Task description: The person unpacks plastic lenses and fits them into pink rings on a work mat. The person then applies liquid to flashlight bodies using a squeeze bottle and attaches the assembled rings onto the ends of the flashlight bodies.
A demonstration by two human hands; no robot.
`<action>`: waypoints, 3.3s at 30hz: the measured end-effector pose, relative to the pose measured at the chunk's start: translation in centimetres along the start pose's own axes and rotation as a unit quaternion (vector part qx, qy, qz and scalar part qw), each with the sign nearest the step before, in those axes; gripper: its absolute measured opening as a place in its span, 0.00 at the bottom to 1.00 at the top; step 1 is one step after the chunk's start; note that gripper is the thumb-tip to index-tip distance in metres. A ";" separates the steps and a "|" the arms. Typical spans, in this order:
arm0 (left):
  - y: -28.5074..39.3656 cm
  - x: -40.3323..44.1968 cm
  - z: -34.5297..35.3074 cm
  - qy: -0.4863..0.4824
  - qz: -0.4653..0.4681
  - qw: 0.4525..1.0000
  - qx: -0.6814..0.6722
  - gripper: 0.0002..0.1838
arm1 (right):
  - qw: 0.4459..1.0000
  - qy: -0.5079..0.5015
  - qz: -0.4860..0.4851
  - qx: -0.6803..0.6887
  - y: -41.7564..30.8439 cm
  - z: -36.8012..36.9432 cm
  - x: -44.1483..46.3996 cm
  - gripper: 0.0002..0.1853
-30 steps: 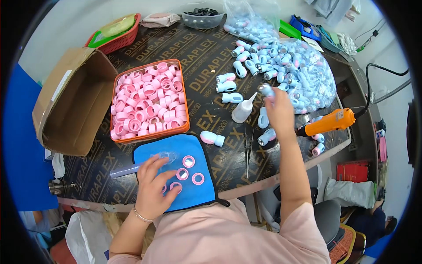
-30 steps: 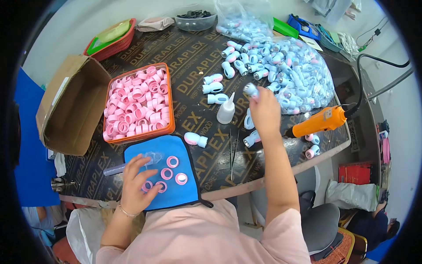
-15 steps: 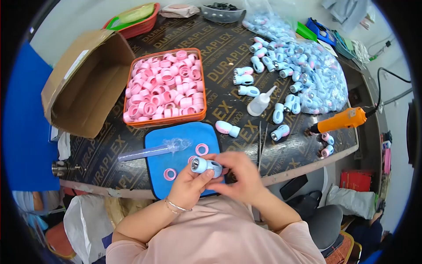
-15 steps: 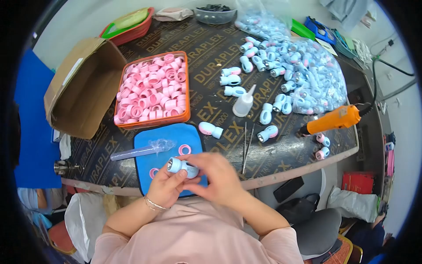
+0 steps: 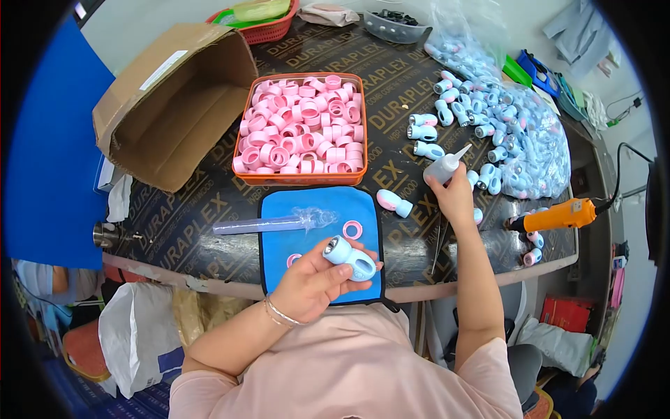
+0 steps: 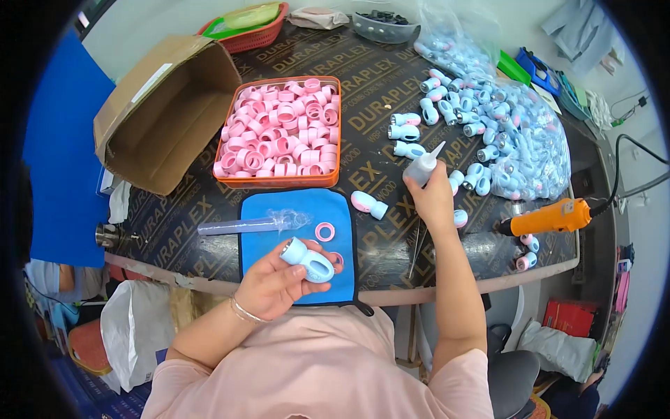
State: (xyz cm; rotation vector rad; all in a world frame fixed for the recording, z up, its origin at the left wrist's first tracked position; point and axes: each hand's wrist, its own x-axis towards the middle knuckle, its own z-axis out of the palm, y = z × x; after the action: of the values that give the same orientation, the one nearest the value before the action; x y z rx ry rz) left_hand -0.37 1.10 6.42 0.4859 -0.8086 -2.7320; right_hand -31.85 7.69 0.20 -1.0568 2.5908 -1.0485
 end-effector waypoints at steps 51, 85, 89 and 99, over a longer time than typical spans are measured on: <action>1.1 -0.8 -0.3 0.034 -0.047 0.988 0.140 0.16 | 0.880 -0.126 -0.424 0.175 -11.6 -11.7 -7.7 0.28; 0.6 -1.1 -0.3 0.014 -0.063 0.996 0.064 0.14 | 0.881 -0.122 -0.422 0.176 -11.3 -11.7 -8.2 0.28; 0.8 -1.1 -0.4 0.000 -0.089 0.996 0.020 0.18 | 0.882 -0.116 -0.424 0.172 -11.0 -11.8 -8.2 0.28; 0.8 -1.2 -0.7 -0.019 -0.056 0.998 -0.035 0.23 | 0.887 -0.003 -0.151 0.437 -7.5 -9.1 -9.5 0.41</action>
State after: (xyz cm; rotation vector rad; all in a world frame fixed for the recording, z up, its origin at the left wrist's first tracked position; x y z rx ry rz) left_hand 1.09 0.53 6.57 0.4803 -0.7108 -2.8702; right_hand -24.13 15.16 10.86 -1.1652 1.5918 -1.9823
